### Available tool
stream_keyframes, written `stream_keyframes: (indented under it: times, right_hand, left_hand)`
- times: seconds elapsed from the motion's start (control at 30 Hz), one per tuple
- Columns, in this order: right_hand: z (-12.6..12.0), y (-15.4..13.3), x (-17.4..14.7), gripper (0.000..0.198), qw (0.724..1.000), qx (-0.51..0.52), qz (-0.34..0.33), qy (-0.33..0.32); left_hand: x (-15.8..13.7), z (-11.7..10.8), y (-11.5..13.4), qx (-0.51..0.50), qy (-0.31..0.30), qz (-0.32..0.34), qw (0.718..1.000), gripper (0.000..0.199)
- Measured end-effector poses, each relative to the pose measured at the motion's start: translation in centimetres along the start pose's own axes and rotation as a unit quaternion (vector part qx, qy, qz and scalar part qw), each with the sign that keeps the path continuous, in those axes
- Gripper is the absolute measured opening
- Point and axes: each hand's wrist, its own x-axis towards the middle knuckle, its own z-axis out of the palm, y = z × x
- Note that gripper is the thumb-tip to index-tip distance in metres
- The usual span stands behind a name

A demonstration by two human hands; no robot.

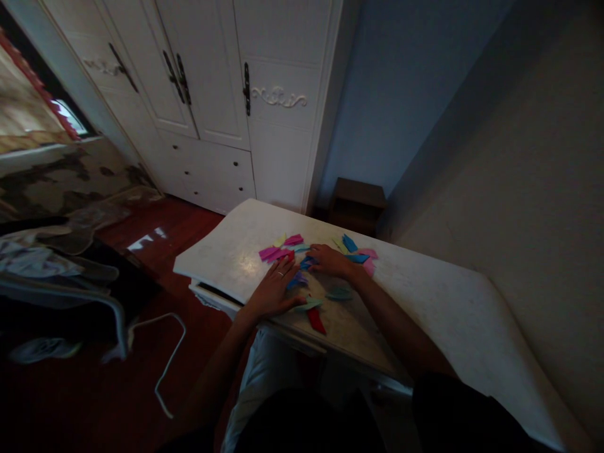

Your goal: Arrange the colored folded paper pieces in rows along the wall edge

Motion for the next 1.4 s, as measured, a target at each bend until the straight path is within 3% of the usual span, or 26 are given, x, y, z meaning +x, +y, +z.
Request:
stream_keyframes:
  times: [0.27, 0.4, 0.77, 0.97, 1.17, 1.4]
  right_hand:
    - [0.0, 2.0, -3.0, 0.034, 0.998, 0.037, 0.015, 0.047]
    - [1.1, 1.8, -3.7, 0.025, 0.995, 0.056, 0.018, 0.083]
    - [3.3, 0.0, -5.9, 0.026, 0.963, 0.124, 0.052, 0.232]
    - [3.1, -0.9, -5.7, 0.027, 0.927, 0.185, 0.088, 0.315]
    - [2.3, 0.7, -3.6, 0.032, 0.864, 0.267, 0.175, 0.390]
    - [1.5, 3.1, -0.6, 0.036, 0.799, 0.379, 0.238, 0.401]
  left_hand:
    - [0.1, 0.0, 0.2, 0.020, 0.001, -0.006, 1.000, 0.091]
    - [0.1, 0.1, 0.2, 0.021, 0.007, 0.004, 1.000, 0.089]
    - [-0.1, 0.3, 0.4, 0.029, 0.023, 0.017, 0.999, 0.082]
    - [-0.2, 0.0, 0.4, 0.019, 0.034, 0.024, 0.999, 0.076]
    - [-0.2, -0.2, 0.3, 0.009, 0.056, 0.051, 0.997, 0.066]
    - [-0.3, 0.1, 0.1, -0.015, 0.086, 0.037, 0.995, 0.063]
